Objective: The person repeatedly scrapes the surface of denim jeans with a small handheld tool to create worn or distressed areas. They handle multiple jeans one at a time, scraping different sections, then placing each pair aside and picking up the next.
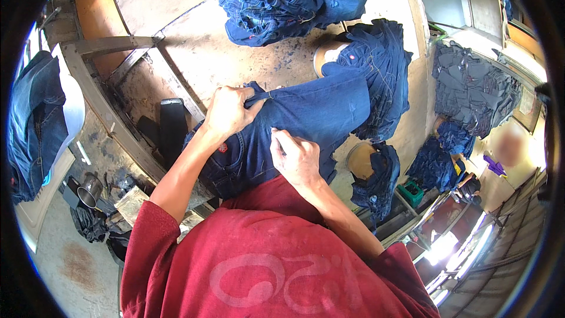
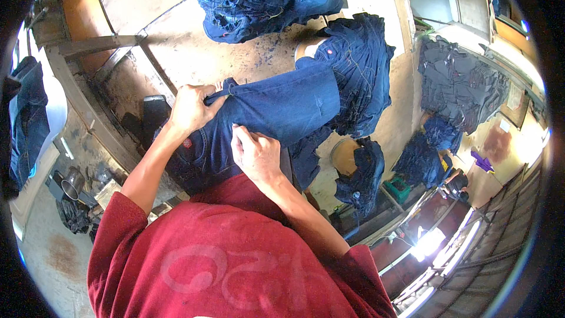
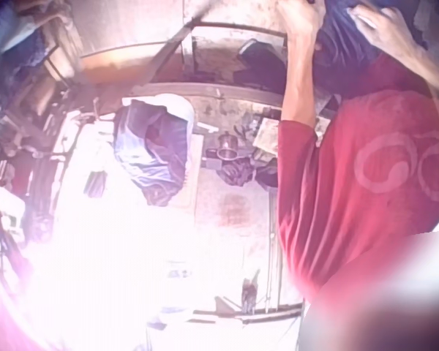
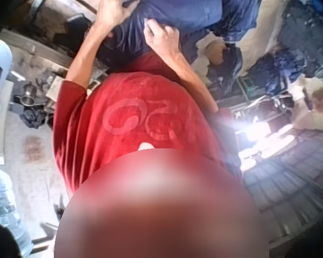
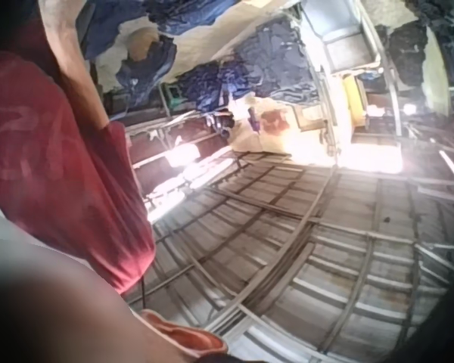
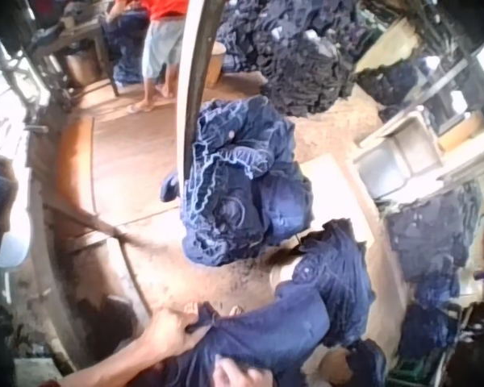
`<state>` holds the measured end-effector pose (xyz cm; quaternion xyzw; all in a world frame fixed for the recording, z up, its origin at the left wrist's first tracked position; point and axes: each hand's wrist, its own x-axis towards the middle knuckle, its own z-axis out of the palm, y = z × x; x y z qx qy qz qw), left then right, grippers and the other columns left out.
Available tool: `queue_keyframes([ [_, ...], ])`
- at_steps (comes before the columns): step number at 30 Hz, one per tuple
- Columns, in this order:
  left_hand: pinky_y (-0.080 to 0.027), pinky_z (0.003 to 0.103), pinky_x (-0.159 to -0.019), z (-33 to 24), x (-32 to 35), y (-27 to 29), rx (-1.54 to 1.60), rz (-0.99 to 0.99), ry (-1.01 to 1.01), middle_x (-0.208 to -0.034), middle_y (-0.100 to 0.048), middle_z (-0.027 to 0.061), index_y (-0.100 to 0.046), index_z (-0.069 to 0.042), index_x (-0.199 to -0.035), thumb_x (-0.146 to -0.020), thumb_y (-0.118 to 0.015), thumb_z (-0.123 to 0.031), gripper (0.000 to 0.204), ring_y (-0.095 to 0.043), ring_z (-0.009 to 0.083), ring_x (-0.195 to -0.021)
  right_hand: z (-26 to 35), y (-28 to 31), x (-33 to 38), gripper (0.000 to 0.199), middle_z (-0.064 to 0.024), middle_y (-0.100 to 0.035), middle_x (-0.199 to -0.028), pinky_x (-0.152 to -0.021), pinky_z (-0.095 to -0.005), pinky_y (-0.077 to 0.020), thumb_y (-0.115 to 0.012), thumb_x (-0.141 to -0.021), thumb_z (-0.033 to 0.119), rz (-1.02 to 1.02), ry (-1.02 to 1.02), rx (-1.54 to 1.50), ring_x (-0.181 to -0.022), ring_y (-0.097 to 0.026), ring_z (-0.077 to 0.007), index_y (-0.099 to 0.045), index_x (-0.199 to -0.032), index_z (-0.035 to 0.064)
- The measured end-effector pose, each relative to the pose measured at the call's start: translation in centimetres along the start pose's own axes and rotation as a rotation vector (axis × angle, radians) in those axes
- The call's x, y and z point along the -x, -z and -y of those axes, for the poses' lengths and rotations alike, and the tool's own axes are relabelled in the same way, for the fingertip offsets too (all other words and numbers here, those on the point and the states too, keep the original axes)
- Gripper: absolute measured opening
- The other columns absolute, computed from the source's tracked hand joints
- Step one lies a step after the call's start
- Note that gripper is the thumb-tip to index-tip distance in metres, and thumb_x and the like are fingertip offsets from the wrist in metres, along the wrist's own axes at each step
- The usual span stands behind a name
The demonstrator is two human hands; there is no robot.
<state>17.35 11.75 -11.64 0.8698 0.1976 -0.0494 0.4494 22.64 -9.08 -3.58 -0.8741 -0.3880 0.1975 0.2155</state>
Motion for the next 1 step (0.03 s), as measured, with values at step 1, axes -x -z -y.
queue_keyframes([
  [1, -0.063, 0.039, -0.068, 0.1, -0.11, 0.01, -0.005, 0.007, 0.001, -0.085, -0.078, 0.023, -0.085, -0.006, -0.115, -0.089, -0.086, -0.021, 0.03, -0.079, 0.0338, -0.069, -0.08, 0.04, -0.02, 0.005, -0.0075, -0.069, -0.067, -0.053, -0.0371, -0.0567, -0.075, -0.097, 0.008, 0.021, 0.008, 0.025, -0.056, -0.071, -0.0232, -0.073, -0.102, 0.008],
])
